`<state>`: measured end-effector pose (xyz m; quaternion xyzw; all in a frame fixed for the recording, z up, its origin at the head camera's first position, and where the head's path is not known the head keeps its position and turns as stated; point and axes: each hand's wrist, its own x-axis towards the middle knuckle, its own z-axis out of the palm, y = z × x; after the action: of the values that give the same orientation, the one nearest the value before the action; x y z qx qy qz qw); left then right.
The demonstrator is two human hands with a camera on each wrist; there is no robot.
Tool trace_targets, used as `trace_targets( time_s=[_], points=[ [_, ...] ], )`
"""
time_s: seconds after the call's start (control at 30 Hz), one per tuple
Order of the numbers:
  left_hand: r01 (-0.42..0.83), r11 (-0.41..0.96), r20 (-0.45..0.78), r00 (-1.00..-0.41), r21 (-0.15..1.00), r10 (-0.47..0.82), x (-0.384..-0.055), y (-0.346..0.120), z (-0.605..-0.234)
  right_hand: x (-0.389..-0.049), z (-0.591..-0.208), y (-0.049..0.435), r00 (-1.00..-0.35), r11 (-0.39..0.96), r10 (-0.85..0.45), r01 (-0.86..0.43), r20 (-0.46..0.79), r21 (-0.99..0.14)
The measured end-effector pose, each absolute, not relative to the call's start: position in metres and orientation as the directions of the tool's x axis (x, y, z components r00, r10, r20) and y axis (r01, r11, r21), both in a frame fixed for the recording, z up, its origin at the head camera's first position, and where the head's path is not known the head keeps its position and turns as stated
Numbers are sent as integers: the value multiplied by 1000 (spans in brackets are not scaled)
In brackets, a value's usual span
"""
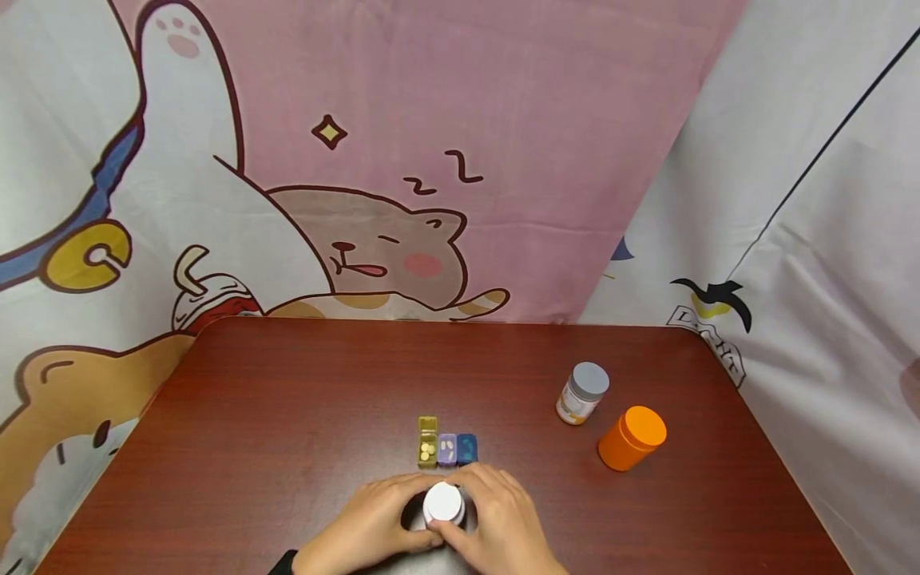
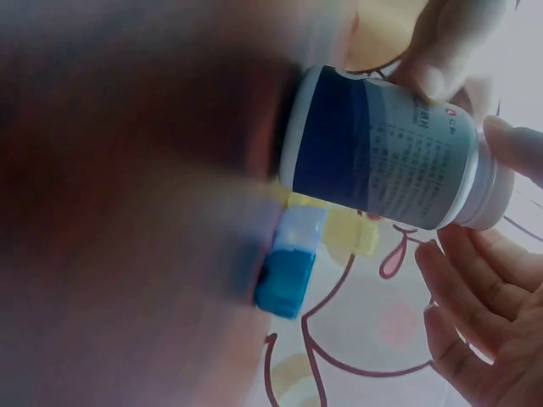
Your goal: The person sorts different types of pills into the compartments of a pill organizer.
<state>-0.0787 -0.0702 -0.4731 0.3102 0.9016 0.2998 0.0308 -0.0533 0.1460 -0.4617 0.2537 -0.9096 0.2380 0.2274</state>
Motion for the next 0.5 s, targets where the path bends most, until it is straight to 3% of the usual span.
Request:
trace_targets(
  time_s=[0.17, 0.4, 0.5],
  points=[
    [492, 645, 92, -830, 584, 550, -80, -70, -471, -61, -448, 157, -774, 786, -287, -527, 565, -323],
    [473, 620, 99, -837, 627, 538, -81, -71, -468, -89, -435, 179, -692, 816, -184, -503, 699, -283],
    [466, 606, 97, -836, 645, 540, -81, -71, -468, -100, -437, 186, -688, 843, -142, -461, 712, -277]
  ],
)
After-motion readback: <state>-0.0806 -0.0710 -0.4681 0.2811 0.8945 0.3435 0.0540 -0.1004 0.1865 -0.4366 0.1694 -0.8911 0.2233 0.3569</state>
